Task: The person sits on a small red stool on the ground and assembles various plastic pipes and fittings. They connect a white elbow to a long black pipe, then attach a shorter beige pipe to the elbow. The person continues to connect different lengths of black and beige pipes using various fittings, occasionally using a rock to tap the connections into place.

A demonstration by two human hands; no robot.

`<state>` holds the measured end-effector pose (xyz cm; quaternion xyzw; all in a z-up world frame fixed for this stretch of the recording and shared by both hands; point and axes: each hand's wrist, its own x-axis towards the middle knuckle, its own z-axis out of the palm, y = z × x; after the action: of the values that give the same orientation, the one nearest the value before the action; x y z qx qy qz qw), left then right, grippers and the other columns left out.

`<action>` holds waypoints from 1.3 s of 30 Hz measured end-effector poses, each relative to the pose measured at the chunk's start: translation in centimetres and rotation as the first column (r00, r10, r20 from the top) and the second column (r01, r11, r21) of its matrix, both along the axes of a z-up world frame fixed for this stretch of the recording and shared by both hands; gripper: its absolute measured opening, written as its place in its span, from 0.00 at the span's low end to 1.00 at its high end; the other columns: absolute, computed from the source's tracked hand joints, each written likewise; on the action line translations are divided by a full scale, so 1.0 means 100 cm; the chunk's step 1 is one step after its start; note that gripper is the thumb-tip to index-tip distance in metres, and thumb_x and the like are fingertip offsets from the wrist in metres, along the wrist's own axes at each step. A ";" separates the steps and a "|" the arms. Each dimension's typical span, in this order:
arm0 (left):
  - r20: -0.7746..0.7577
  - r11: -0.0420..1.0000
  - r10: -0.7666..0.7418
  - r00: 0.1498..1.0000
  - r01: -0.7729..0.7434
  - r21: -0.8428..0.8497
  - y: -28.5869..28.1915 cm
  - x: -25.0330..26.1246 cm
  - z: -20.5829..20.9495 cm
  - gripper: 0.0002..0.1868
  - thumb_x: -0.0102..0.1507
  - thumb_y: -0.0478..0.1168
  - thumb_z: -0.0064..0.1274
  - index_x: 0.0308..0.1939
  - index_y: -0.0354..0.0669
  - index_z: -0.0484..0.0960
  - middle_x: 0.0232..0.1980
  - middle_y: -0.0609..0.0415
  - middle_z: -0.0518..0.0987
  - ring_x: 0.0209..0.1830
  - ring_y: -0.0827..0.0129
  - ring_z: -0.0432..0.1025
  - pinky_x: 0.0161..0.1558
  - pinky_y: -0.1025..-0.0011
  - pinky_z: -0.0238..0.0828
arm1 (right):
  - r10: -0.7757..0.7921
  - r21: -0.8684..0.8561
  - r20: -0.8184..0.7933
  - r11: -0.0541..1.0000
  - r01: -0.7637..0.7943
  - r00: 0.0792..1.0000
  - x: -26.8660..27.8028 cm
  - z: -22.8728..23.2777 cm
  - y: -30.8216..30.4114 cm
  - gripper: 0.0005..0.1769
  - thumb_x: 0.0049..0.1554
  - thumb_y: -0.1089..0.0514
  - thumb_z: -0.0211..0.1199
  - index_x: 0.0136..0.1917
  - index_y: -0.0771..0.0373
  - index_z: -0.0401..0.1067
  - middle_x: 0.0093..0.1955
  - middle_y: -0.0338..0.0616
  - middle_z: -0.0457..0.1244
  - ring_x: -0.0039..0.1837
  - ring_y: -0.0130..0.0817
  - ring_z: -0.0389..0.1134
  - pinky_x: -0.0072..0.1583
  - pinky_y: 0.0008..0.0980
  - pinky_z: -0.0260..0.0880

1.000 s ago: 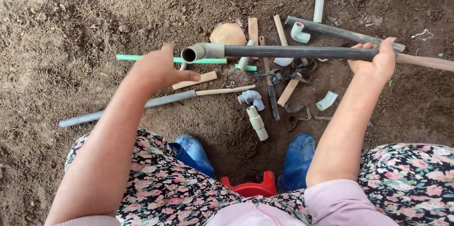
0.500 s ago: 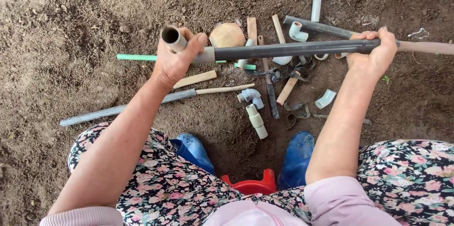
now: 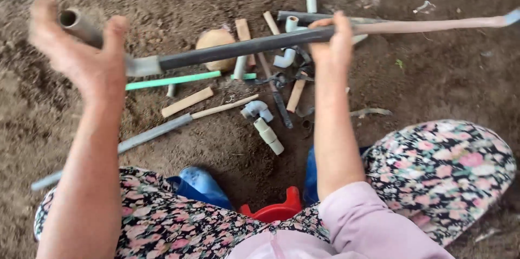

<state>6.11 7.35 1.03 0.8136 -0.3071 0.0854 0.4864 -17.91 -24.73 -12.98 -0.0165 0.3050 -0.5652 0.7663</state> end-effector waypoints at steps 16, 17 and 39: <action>-0.322 0.345 -0.491 0.809 0.520 0.781 -0.048 -0.052 -0.048 0.33 0.60 0.46 0.51 0.69 0.61 0.58 0.46 0.44 0.75 0.48 0.53 0.72 0.53 0.51 0.61 | 0.399 -0.049 -0.101 0.913 -0.405 0.911 0.076 0.046 0.127 0.09 0.47 0.63 0.65 0.33 0.65 0.65 0.33 0.46 0.57 0.37 0.39 0.65 0.48 0.48 0.68; -0.394 0.359 -0.475 0.786 0.583 0.729 -0.047 -0.047 -0.049 0.31 0.60 0.44 0.52 0.67 0.57 0.61 0.46 0.41 0.75 0.49 0.49 0.72 0.52 0.51 0.64 | 0.447 -0.072 -0.107 0.887 -0.455 0.888 0.074 0.057 0.132 0.09 0.48 0.62 0.65 0.33 0.66 0.66 0.33 0.46 0.58 0.38 0.40 0.65 0.50 0.49 0.67; -0.584 0.285 -0.237 0.776 0.630 0.722 -0.046 -0.051 0.000 0.27 0.61 0.39 0.47 0.64 0.58 0.63 0.50 0.46 0.74 0.48 0.56 0.68 0.55 0.56 0.63 | 0.541 -0.386 -0.291 0.689 -0.614 0.790 0.006 0.051 0.064 0.05 0.53 0.62 0.61 0.45 0.62 0.69 0.45 0.46 0.65 0.52 0.43 0.67 0.58 0.48 0.69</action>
<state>1.05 2.72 1.05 0.8222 -0.4206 -0.3823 0.0292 -17.28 -18.30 -7.93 -0.3367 0.1990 -0.3472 0.8524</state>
